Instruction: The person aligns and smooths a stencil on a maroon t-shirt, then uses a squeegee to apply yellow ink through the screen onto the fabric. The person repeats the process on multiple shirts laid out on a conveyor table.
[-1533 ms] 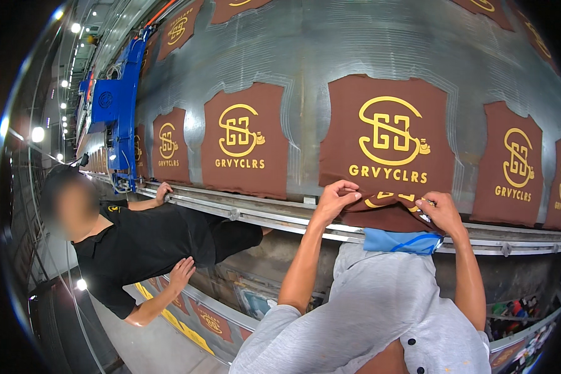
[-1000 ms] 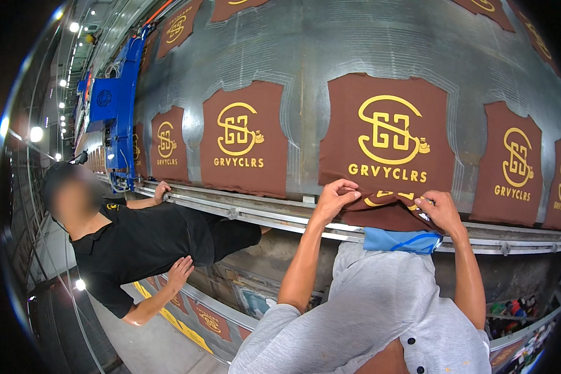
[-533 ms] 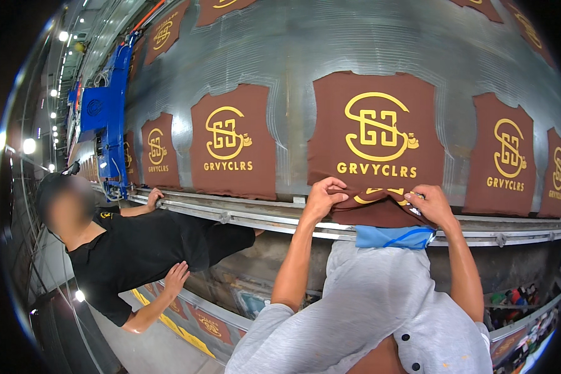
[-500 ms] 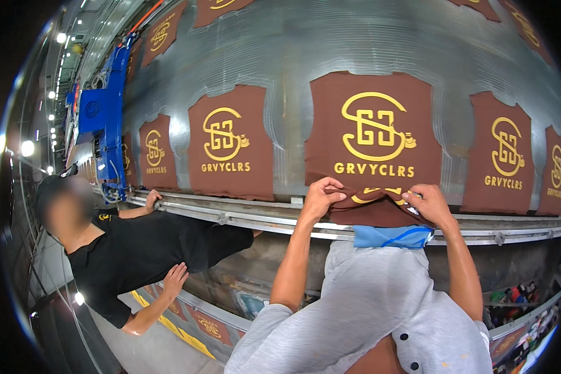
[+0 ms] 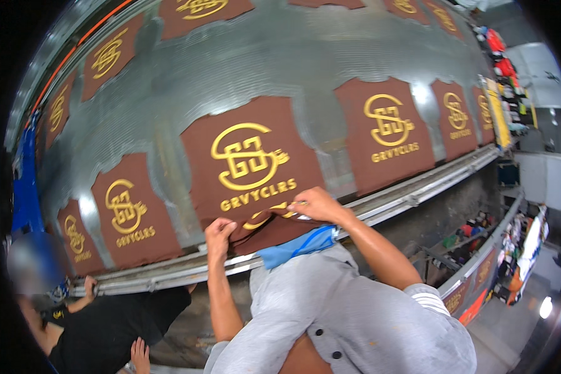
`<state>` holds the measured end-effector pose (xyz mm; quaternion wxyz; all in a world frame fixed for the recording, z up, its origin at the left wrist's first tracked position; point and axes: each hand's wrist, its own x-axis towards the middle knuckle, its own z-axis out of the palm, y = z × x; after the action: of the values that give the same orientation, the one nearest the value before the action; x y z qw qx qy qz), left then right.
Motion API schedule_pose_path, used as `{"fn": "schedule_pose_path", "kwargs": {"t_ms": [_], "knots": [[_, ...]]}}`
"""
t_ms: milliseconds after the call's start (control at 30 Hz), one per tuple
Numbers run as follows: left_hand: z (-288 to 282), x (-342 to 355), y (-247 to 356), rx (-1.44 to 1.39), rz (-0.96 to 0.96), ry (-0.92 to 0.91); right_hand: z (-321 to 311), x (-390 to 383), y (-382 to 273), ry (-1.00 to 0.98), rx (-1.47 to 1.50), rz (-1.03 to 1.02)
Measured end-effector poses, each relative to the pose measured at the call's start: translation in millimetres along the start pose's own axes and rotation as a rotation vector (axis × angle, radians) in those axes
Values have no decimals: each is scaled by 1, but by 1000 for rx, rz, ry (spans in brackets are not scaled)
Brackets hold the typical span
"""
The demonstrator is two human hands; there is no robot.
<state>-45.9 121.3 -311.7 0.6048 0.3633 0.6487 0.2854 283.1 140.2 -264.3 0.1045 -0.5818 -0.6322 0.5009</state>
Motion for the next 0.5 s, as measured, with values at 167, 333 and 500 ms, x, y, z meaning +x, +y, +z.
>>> {"fn": "schedule_pose_path", "kwargs": {"t_ms": [167, 333, 500], "knots": [[-2, 7, -10, -34, 14, 13, 2, 0, 2, 9, -15, 4], [0, 8, -6, -98, -15, 5, 4, 1, 3, -25, -27, 50], [-2, 6, -6, -137, -12, 5, 3, 0, 0, 22, -14, 1]]}}
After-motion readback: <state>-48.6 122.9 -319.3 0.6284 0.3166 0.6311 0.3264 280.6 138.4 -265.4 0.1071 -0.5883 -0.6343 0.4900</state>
